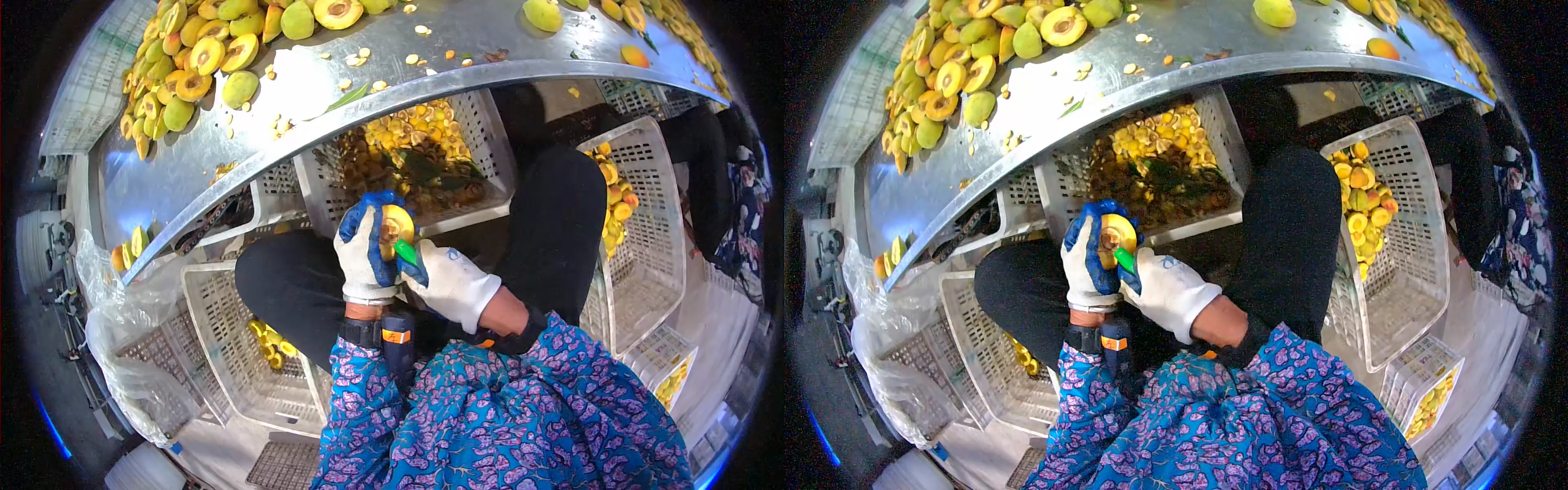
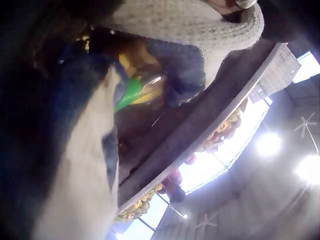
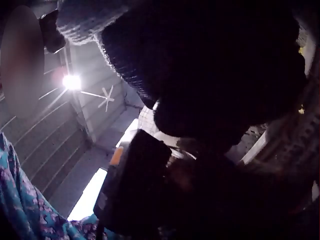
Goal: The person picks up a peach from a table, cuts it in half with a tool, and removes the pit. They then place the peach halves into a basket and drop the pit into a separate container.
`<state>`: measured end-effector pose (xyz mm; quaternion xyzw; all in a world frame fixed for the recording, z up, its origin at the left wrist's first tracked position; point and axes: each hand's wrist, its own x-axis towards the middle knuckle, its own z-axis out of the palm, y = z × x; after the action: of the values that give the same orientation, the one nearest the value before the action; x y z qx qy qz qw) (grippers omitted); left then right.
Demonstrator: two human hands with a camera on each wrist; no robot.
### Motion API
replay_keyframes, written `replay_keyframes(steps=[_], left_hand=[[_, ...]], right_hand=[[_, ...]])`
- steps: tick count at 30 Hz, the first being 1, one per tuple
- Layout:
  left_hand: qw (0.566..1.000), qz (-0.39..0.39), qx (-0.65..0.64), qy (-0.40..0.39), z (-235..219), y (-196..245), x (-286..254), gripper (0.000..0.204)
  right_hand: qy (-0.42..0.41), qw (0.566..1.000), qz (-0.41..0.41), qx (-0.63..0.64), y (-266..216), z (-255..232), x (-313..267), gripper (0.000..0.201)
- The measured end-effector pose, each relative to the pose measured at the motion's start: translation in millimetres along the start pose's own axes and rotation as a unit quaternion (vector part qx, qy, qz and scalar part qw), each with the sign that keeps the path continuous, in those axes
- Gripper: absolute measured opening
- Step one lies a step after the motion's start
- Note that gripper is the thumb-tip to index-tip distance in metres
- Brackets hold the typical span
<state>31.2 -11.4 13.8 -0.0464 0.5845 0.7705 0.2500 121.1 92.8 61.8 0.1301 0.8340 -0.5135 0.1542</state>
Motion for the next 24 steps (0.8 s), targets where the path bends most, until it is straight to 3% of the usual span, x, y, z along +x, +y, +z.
replay_keyframes(steps=[4, 7, 9, 11, 12, 13, 15, 16, 18, 20, 24], left_hand=[[0.997, -0.027, 0.051, -0.054, -0.5, 5.8, 2.7, 0.016], [0.993, -0.089, 0.039, -0.06, 0.2, 9.2, 1.7, 0.017], [0.994, -0.013, 0.059, -0.087, 1.4, 10.7, -0.4, 0.019], [0.986, 0.062, 0.12, -0.099, 0.3, 9.1, -1.2, 0.023], [0.976, 0.099, 0.169, -0.095, 1.5, 9.2, -0.8, 0.025], [0.994, 0.045, 0.061, -0.081, 2.2, 8.0, -6.0, 0.025], [0.979, 0.068, 0.135, -0.139, -7.7, 6.4, -2.2, 0.024], [0.98, 0.047, 0.123, -0.151, -9.6, 5.9, -0.6, 0.023], [0.985, -0.03, 0.053, -0.159, -8.2, 10.1, -1.1, 0.023], [0.98, -0.087, 0.003, -0.177, 0.2, 19.9, -0.5, 0.026], [0.97, -0.059, -0.032, -0.234, 1.5, 19.8, 4.6, 0.044]], right_hand=[[-0.061, 0.996, 0.001, 0.068, 25.9, -0.3, 2.8, 0.028], [-0.178, 0.943, 0.091, 0.267, 23.2, -11.5, 3.3, 0.026], [-0.19, 0.897, 0.111, 0.385, 31.1, -7.8, 4.6, 0.025], [-0.187, 0.838, 0.127, 0.497, 29.0, -9.0, 3.5, 0.025], [-0.24, 0.675, 0.191, 0.671, 23.1, -14.3, -5.9, 0.026], [-0.234, 0.715, 0.193, 0.63, 17.7, -19.1, -7.9, 0.026], [-0.219, 0.785, 0.201, 0.543, 9.7, -20.0, -11.8, 0.025], [-0.165, 0.863, 0.135, 0.457, 5.0, -15.5, -13.0, 0.025], [-0.149, 0.888, 0.094, 0.424, 10.2, -9.0, -12.5, 0.026], [-0.201, 0.834, 0.173, 0.484, 6.9, -22.1, -12.7, 0.028], [-0.312, 0.65, 0.217, 0.658, 15.3, -29.8, -17.1, 0.03]])
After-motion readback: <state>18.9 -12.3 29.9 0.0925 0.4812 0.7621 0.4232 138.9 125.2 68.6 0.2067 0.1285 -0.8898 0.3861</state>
